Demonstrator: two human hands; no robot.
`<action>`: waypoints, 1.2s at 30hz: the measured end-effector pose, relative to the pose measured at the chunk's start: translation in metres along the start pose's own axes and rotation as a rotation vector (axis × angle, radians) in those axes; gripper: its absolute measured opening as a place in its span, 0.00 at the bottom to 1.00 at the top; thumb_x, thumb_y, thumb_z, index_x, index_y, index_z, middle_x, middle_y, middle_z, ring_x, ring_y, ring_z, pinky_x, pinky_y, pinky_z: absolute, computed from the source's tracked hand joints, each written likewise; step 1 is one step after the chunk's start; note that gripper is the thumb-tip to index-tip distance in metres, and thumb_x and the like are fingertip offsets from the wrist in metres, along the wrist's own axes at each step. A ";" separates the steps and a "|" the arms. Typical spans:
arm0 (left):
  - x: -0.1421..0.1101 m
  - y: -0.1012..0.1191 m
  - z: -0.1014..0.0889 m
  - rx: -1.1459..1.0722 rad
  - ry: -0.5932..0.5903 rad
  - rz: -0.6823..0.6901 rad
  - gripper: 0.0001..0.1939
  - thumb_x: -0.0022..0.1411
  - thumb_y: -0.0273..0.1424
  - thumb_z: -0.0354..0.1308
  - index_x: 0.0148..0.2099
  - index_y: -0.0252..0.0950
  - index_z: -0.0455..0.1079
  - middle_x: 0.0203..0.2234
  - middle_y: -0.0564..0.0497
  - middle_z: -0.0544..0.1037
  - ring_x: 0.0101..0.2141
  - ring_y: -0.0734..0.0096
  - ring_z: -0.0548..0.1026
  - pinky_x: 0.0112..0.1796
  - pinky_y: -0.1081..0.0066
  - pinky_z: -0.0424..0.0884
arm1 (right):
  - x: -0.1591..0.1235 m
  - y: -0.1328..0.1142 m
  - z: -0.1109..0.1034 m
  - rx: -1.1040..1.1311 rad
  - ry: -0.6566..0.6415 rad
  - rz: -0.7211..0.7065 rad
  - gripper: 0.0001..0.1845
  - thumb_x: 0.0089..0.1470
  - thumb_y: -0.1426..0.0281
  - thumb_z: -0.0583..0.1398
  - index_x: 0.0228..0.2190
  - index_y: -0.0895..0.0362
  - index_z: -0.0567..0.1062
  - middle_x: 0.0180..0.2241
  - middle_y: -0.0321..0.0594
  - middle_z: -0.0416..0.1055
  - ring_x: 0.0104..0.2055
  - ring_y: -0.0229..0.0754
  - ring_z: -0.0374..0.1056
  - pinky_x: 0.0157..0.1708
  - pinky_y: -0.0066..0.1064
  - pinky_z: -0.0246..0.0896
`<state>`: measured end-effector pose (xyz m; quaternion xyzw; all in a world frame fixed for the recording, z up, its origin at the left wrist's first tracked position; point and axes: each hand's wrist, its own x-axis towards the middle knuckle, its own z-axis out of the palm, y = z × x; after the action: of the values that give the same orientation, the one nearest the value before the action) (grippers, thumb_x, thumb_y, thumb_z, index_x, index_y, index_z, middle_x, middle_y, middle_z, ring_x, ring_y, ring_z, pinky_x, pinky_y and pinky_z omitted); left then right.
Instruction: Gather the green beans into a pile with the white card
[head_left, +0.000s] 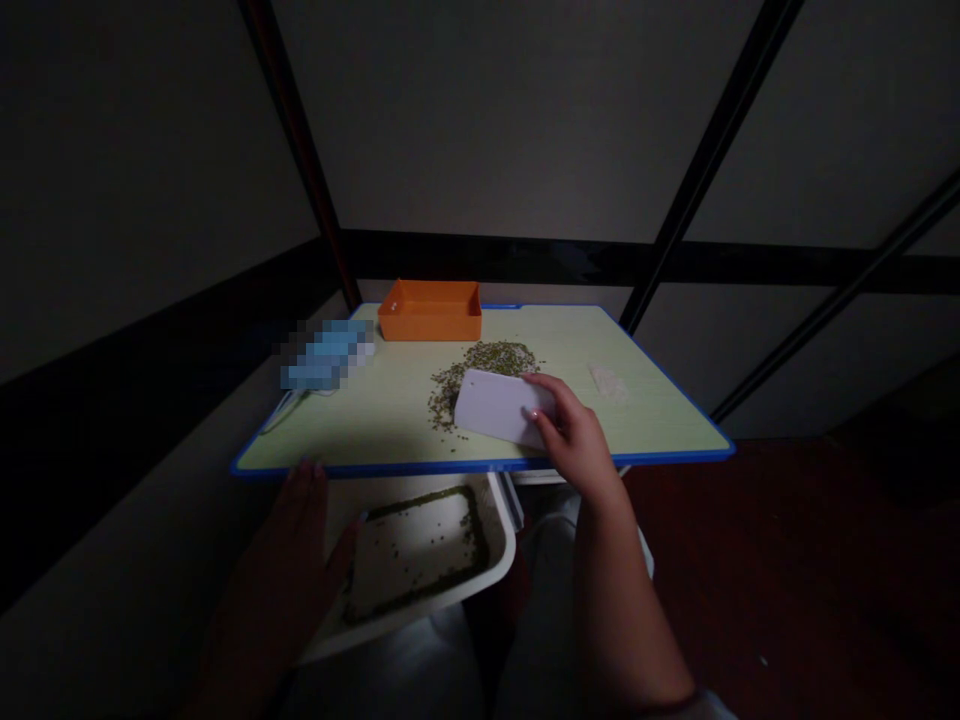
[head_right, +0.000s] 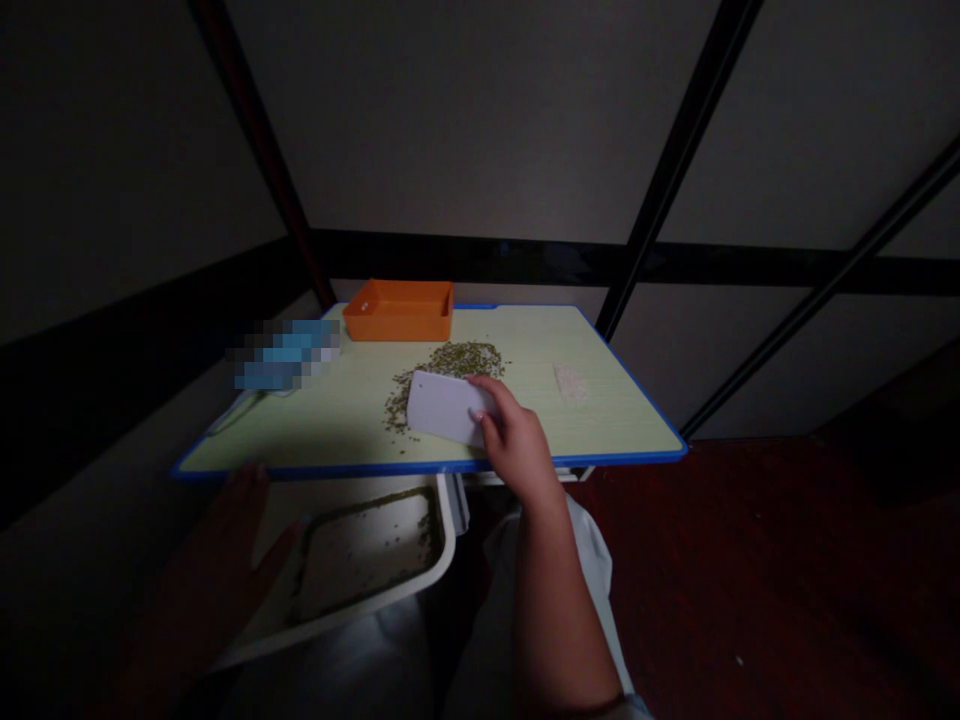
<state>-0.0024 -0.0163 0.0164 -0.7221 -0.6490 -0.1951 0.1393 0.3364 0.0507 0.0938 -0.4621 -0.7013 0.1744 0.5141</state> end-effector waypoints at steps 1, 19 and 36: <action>0.000 0.000 0.000 0.001 -0.004 -0.003 0.44 0.64 0.53 0.36 0.66 0.21 0.53 0.66 0.30 0.59 0.67 0.51 0.56 0.63 0.53 0.59 | 0.000 0.000 0.000 0.004 -0.003 0.000 0.22 0.58 0.74 0.56 0.54 0.51 0.71 0.53 0.43 0.74 0.47 0.45 0.74 0.48 0.39 0.70; 0.000 -0.001 0.001 0.057 0.046 0.044 0.46 0.64 0.56 0.32 0.65 0.19 0.54 0.64 0.29 0.61 0.66 0.50 0.58 0.62 0.55 0.62 | -0.002 0.004 -0.008 0.060 -0.074 0.018 0.20 0.58 0.74 0.57 0.52 0.51 0.70 0.52 0.43 0.73 0.48 0.45 0.71 0.49 0.37 0.66; 0.000 0.002 -0.001 0.059 0.048 0.058 0.45 0.65 0.54 0.32 0.65 0.18 0.54 0.65 0.27 0.60 0.67 0.50 0.56 0.63 0.53 0.60 | -0.007 -0.015 0.015 0.118 -0.209 0.043 0.23 0.57 0.71 0.59 0.55 0.52 0.67 0.49 0.43 0.73 0.27 0.37 0.65 0.26 0.29 0.59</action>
<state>-0.0007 -0.0167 0.0175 -0.7312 -0.6298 -0.1891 0.1816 0.3169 0.0411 0.0946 -0.4255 -0.7294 0.2734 0.4607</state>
